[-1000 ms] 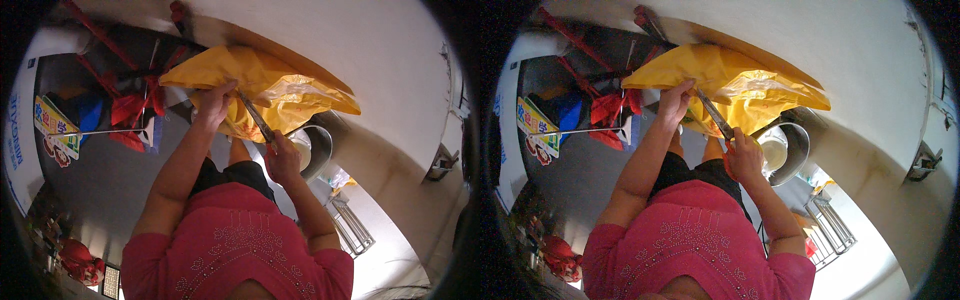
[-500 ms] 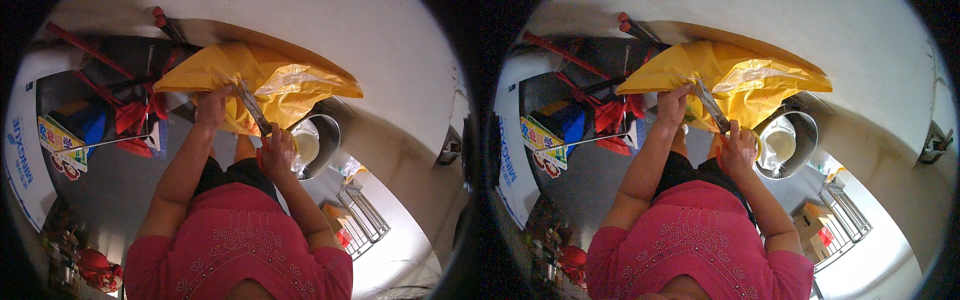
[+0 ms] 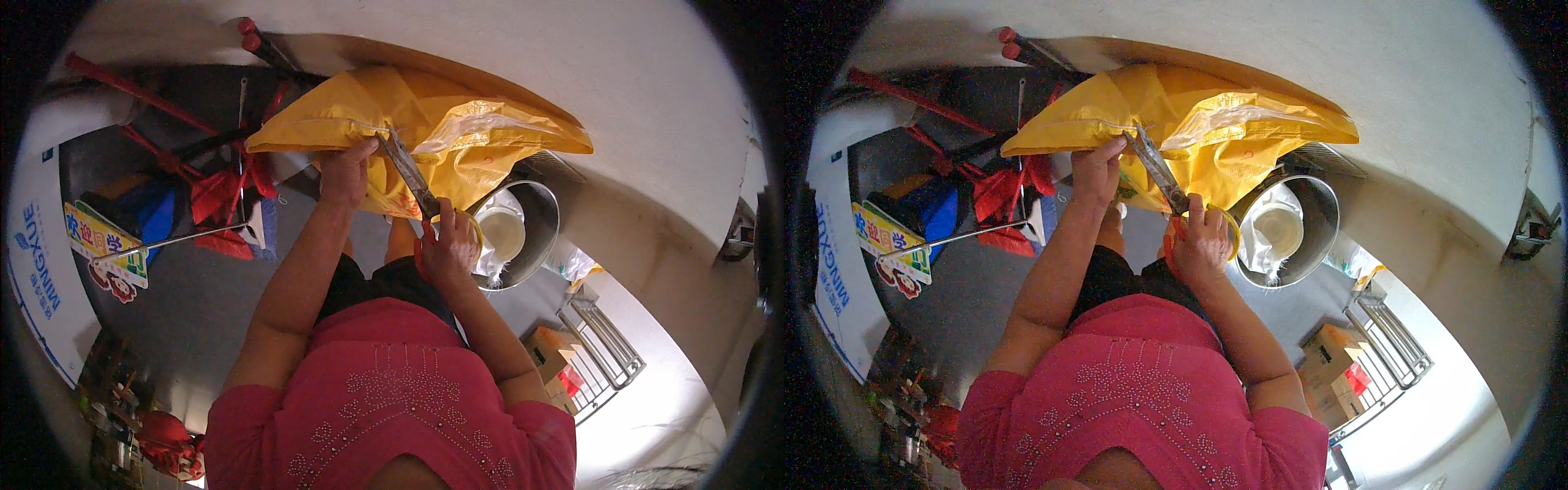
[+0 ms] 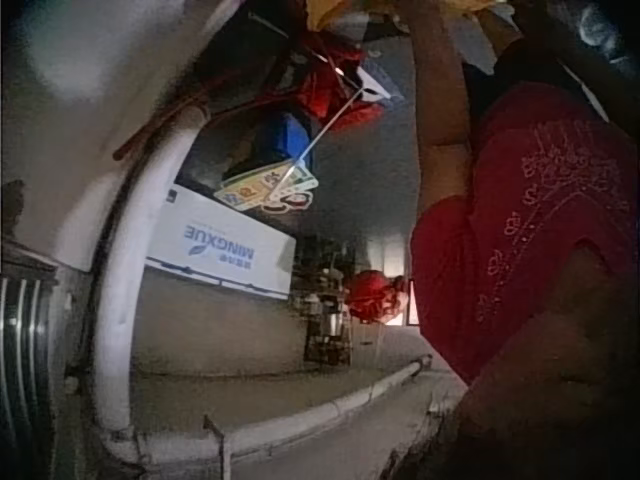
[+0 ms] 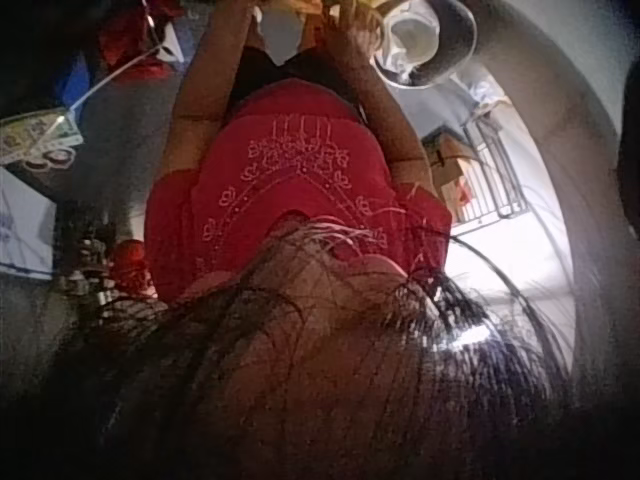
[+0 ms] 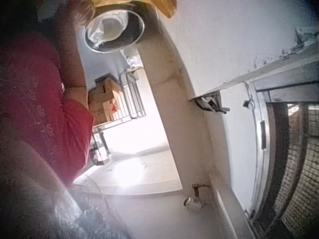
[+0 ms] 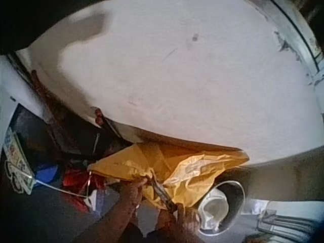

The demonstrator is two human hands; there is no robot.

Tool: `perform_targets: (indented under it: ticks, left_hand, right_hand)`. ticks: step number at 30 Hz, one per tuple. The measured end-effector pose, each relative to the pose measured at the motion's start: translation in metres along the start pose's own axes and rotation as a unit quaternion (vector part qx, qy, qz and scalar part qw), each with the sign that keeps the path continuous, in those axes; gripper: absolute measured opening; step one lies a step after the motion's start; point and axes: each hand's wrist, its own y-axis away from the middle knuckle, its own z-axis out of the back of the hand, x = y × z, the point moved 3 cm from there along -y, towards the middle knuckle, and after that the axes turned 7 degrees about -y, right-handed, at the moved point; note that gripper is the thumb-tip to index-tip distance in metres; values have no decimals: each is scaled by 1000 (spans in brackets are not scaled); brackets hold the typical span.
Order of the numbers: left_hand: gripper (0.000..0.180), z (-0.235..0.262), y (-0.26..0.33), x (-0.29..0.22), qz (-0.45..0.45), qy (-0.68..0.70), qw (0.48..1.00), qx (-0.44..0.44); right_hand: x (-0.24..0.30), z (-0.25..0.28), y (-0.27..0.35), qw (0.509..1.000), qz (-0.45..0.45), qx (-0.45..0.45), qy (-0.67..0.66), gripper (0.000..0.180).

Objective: The person uses red-handled scissors to cut open a yellow plastic bag. They repeatedly snip along the seams and edges of the bag, holding it with one hand while cutting with the other. The task continues for the duration of the clip without a clear final state shown.

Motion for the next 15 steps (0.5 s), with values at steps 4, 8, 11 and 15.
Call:
perform_targets:
  ticks: [4,8,11,15]
  left_hand:
    - [51,-1,0,-2,0,-11,1000,-1]
    - [50,8,-6,4,-41,-117,992,16]
    - [49,2,-4,2,-26,-71,997,13]
    - [48,-2,-1,0,-27,-49,998,22]
  right_hand:
    - [-2,-1,2,1000,-1,-26,-9,43]
    - [3,2,-3,1000,-18,-2,13,45]
    - [1,1,-2,1000,-8,-10,21,46]
    - [0,-2,-3,1000,-2,-12,27,50]
